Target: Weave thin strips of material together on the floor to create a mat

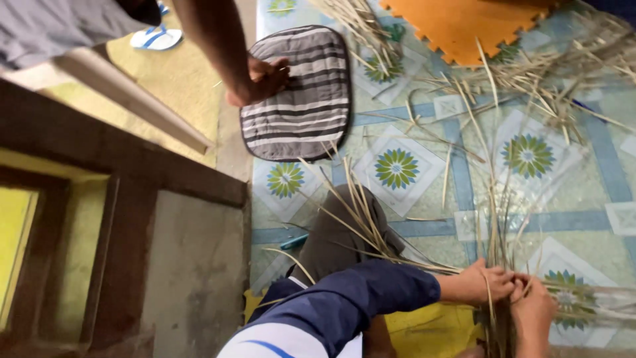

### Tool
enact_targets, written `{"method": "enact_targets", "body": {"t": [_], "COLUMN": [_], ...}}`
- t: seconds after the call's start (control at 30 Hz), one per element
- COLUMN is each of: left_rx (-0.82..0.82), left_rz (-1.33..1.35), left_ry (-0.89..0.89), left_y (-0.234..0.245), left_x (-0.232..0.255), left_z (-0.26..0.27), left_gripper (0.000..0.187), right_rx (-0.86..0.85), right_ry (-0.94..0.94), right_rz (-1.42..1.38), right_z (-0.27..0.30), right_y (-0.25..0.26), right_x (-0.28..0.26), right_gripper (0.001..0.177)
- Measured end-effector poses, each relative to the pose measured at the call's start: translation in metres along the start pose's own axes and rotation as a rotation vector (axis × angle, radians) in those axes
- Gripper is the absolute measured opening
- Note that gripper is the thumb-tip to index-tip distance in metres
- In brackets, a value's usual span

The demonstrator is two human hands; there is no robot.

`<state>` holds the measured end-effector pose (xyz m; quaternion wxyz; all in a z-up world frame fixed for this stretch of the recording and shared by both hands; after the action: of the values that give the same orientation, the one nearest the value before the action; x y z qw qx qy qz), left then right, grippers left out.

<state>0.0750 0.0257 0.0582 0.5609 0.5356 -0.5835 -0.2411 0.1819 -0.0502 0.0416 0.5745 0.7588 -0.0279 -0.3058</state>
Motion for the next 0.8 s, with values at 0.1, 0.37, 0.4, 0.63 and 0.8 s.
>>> {"method": "enact_targets", "body": {"t": [0.1,0.37,0.4,0.63,0.8], "left_rx": [0.04,0.0,-0.073,0.477,0.362], "left_rz": [0.015,-0.174,-0.233,-1.686,-0.57], "left_ry": [0.05,-0.007,-0.004,0.038,0.076], "left_y": [-0.019,-0.056,-0.076,-0.079,-0.064], "left_x": [-0.005,0.002,0.0,-0.003,-0.007], "left_z": [-0.001,-0.007,-0.01,-0.015,-0.016], "left_gripper": [0.034,0.043,0.047,0.059,0.043], "right_rx": [-0.012,-0.128,-0.231,-0.336,-0.716], "right_ry": [-0.068,-0.204,-0.236,-0.112,0.14], "right_rz": [-0.031,-0.56,-0.638,-0.635,0.12], "right_z": [0.01,-0.005,-0.014,-0.043,-0.064], "right_y": [-0.007,-0.043,-0.039,-0.072,-0.102], "right_x": [0.014,0.091,0.07,0.016,0.022], "right_gripper": [0.021,0.023,0.028,0.059,0.088]}}
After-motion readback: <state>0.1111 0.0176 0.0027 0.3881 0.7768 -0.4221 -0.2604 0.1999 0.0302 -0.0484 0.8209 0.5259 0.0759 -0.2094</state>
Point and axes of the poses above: each hand's wrist, its own z-axis away from the middle knuckle, its own y-axis out of the back of the hand, x = y × z, the point moved 8 cm from there along -z, towards the middle knuckle, and after that the axes turned 12 degrees about y, right-handed, at the moved point
